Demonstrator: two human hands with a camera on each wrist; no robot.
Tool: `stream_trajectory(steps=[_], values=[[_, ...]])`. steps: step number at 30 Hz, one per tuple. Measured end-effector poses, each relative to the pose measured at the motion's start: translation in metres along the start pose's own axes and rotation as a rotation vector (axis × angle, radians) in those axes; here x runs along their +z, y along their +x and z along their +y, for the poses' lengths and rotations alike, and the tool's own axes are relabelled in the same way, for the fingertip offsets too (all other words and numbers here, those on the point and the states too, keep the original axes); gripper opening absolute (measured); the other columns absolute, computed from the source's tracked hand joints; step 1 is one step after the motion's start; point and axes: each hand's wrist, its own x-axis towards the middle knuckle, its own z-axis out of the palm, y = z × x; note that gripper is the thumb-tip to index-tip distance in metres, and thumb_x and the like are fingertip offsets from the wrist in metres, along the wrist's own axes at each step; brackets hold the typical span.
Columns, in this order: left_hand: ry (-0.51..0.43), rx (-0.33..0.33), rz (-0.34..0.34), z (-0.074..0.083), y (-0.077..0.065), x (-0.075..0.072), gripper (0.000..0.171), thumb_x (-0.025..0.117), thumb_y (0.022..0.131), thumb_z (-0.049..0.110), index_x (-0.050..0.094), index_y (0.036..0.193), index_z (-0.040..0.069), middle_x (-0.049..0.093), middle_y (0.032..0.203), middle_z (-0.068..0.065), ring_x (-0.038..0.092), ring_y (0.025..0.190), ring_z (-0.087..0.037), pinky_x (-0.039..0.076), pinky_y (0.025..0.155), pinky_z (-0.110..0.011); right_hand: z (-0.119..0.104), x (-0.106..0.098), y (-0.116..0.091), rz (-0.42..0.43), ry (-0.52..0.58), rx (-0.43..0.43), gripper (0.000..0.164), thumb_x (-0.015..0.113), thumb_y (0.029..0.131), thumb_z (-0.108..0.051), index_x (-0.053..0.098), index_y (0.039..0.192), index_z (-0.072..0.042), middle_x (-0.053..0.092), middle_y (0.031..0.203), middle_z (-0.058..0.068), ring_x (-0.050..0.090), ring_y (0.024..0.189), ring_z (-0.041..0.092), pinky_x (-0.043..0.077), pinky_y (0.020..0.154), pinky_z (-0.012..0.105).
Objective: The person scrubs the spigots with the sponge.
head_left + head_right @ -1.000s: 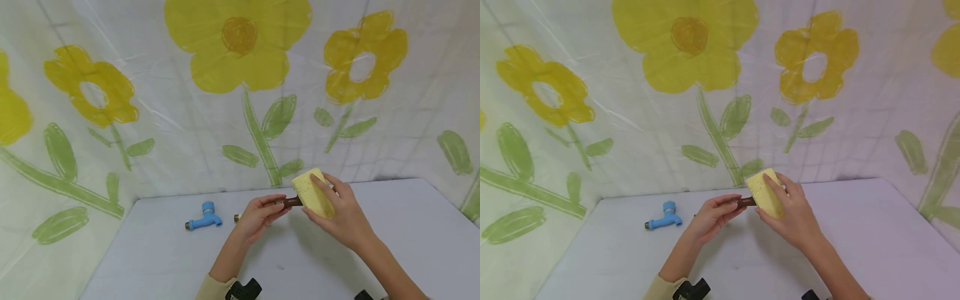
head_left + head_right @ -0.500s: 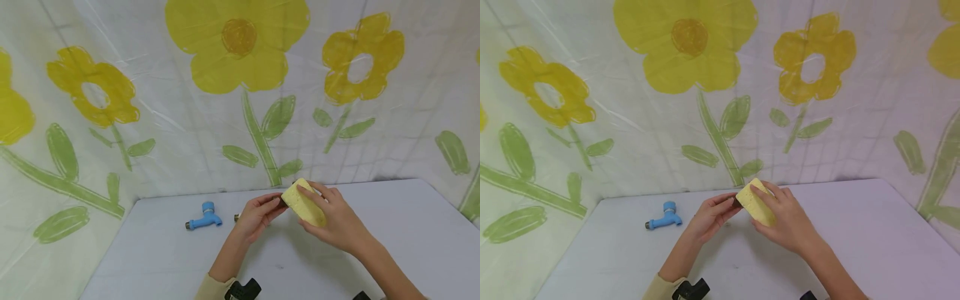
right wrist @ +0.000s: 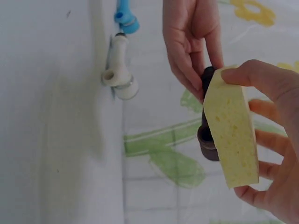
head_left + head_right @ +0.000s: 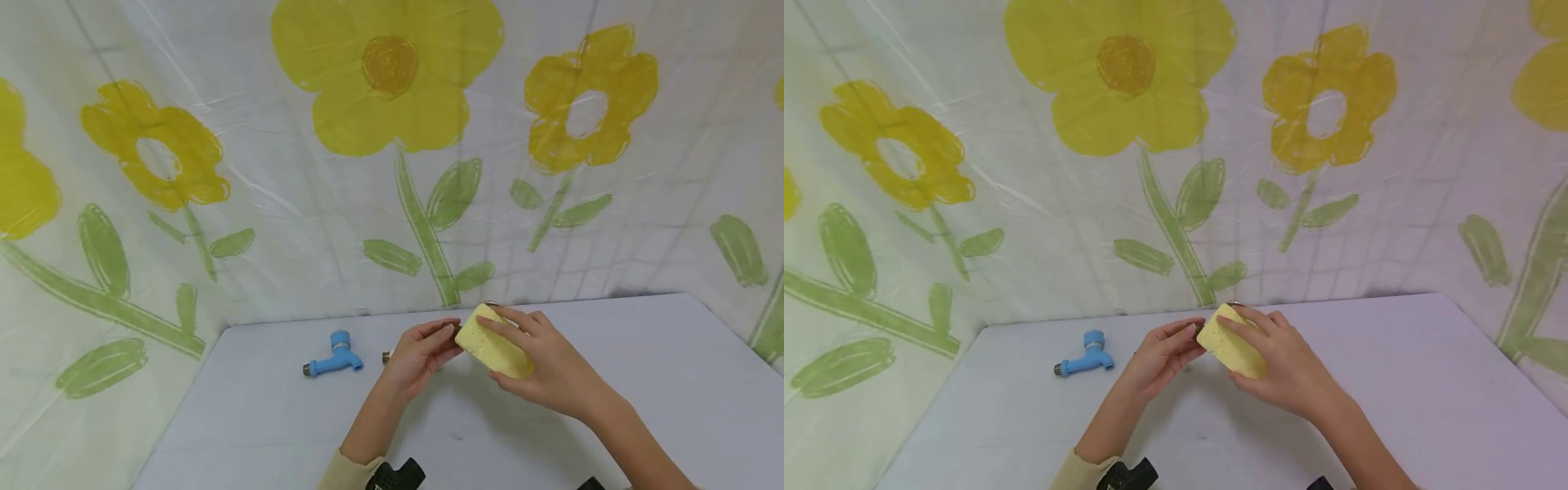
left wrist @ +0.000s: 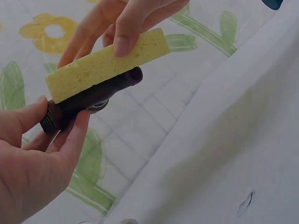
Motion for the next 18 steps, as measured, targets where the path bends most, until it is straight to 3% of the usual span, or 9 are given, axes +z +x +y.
stream_trajectory(steps=[7,12,18], values=[[-0.004,0.002,-0.016,0.0001,-0.0014,0.0006,0.039,0.052,0.111,0.007,0.053,0.143,-0.016,0.071,0.118,-0.006,0.073,0.103,-0.016,0.058,0.102,-0.034,-0.0005,0.0011,-0.0003,0.001,0.015,0.046,0.075,0.092,0.078,-0.022,0.062,0.147,-0.025,0.061,0.145,0.007,0.058,0.112,0.026,0.057,0.076,0.041],[-0.001,0.011,-0.036,0.0031,-0.0023,0.0014,0.042,0.048,0.113,0.011,0.049,0.146,-0.015,0.066,0.123,-0.009,0.072,0.111,-0.023,0.055,0.107,-0.039,-0.0016,0.0044,0.0004,0.041,0.008,0.087,0.077,0.092,0.079,-0.022,0.06,0.149,-0.018,0.06,0.143,0.013,0.06,0.116,0.034,0.059,0.077,0.046],[0.038,0.025,-0.065,0.0036,-0.0035,0.0016,0.043,0.05,0.109,0.001,0.047,0.149,-0.014,0.067,0.135,-0.014,0.069,0.122,-0.026,0.052,0.11,-0.049,-0.0066,0.0072,-0.0006,0.041,0.058,0.164,0.077,0.091,0.081,-0.021,0.058,0.151,-0.016,0.059,0.144,0.014,0.06,0.122,0.037,0.059,0.081,0.048]])
